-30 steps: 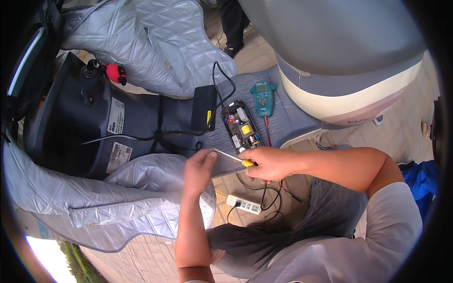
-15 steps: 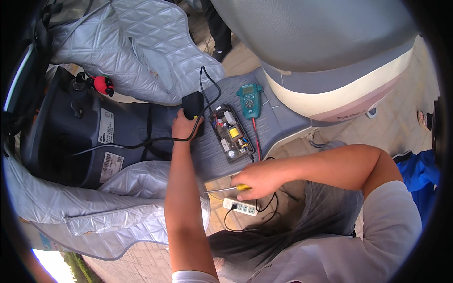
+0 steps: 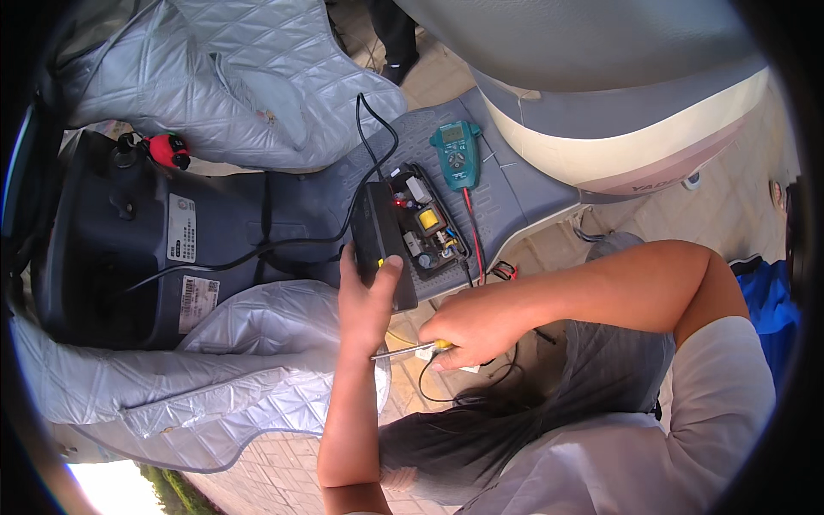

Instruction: The person repairs an electronic device, likely a battery charger, by opening the casing, using a multimeter to test components, and manipulating internal wires. They then reassemble the device and move the power strip.

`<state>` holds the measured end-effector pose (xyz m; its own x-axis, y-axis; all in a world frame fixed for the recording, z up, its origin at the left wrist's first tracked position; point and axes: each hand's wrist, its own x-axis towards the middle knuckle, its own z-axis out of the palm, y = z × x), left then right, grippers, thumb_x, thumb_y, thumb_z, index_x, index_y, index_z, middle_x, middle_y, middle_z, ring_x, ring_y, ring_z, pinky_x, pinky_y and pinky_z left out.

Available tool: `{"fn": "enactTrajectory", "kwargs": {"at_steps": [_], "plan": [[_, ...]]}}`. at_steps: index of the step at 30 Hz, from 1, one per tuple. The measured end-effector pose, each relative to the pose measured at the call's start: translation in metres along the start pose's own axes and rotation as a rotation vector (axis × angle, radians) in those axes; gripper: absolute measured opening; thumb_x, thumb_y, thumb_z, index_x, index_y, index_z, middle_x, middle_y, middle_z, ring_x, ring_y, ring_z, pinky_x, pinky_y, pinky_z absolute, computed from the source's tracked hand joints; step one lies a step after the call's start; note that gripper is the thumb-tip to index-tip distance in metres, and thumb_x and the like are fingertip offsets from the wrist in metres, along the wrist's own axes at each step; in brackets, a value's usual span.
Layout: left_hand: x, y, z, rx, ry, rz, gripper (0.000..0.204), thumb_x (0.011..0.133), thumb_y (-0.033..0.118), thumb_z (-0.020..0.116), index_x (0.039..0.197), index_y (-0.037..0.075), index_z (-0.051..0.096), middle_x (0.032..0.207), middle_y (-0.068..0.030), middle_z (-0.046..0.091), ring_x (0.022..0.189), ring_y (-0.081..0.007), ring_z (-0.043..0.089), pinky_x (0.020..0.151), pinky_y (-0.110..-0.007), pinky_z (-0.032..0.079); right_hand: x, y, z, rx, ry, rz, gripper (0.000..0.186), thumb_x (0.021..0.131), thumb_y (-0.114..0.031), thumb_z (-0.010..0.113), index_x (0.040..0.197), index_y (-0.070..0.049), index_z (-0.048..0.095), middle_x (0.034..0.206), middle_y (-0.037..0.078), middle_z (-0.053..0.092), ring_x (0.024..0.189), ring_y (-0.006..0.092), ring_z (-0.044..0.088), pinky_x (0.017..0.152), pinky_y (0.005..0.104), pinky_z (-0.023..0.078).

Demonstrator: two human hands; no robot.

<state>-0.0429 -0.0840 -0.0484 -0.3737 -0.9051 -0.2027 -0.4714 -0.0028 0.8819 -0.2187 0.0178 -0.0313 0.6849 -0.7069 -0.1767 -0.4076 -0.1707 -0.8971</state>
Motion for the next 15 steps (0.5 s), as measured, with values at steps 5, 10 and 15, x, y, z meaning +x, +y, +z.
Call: {"fn": "enactTrajectory", "kwargs": {"at_steps": [5, 10, 15], "plan": [[0.014, 0.015, 0.013, 0.053, -0.002, -0.003, 0.094, 0.084, 0.044, 0.075, 0.147, -0.011, 0.032, 0.129, -0.0242, 0.057, 0.112, -0.0258, 0.059, 0.096, -0.032, 0.047, -0.013, -0.007, -0.008, 0.037, -0.035, 0.001, 0.039, 0.096, -0.037, 0.061, 0.100, 0.002, 0.060, 0.081, 0.023, 0.066, 0.078, 0.0411, 0.064, 0.072, 0.0495, 0.048], [0.021, 0.025, 0.024, 0.092, -0.001, 0.089, 0.092, 0.082, 0.048, 0.076, 0.145, -0.008, 0.039, 0.132, -0.0271, 0.055, 0.123, -0.0324, 0.056, 0.105, -0.038, 0.042, -0.024, -0.004, -0.011, 0.172, 0.010, -0.097, 0.041, 0.097, -0.038, 0.061, 0.107, 0.002, 0.063, 0.080, 0.023, 0.066, 0.076, 0.0386, 0.065, 0.069, 0.0478, 0.048], [0.024, 0.024, 0.037, 0.478, 0.100, 0.228, 0.095, 0.083, 0.052, 0.074, 0.147, -0.007, 0.036, 0.143, -0.0339, 0.043, 0.132, -0.0449, 0.046, 0.107, -0.044, 0.042, -0.026, -0.009, -0.014, 0.138, 0.009, -0.080, 0.039, 0.093, -0.034, 0.062, 0.096, 0.005, 0.066, 0.082, 0.021, 0.067, 0.078, 0.0353, 0.066, 0.070, 0.0474, 0.049]]}}
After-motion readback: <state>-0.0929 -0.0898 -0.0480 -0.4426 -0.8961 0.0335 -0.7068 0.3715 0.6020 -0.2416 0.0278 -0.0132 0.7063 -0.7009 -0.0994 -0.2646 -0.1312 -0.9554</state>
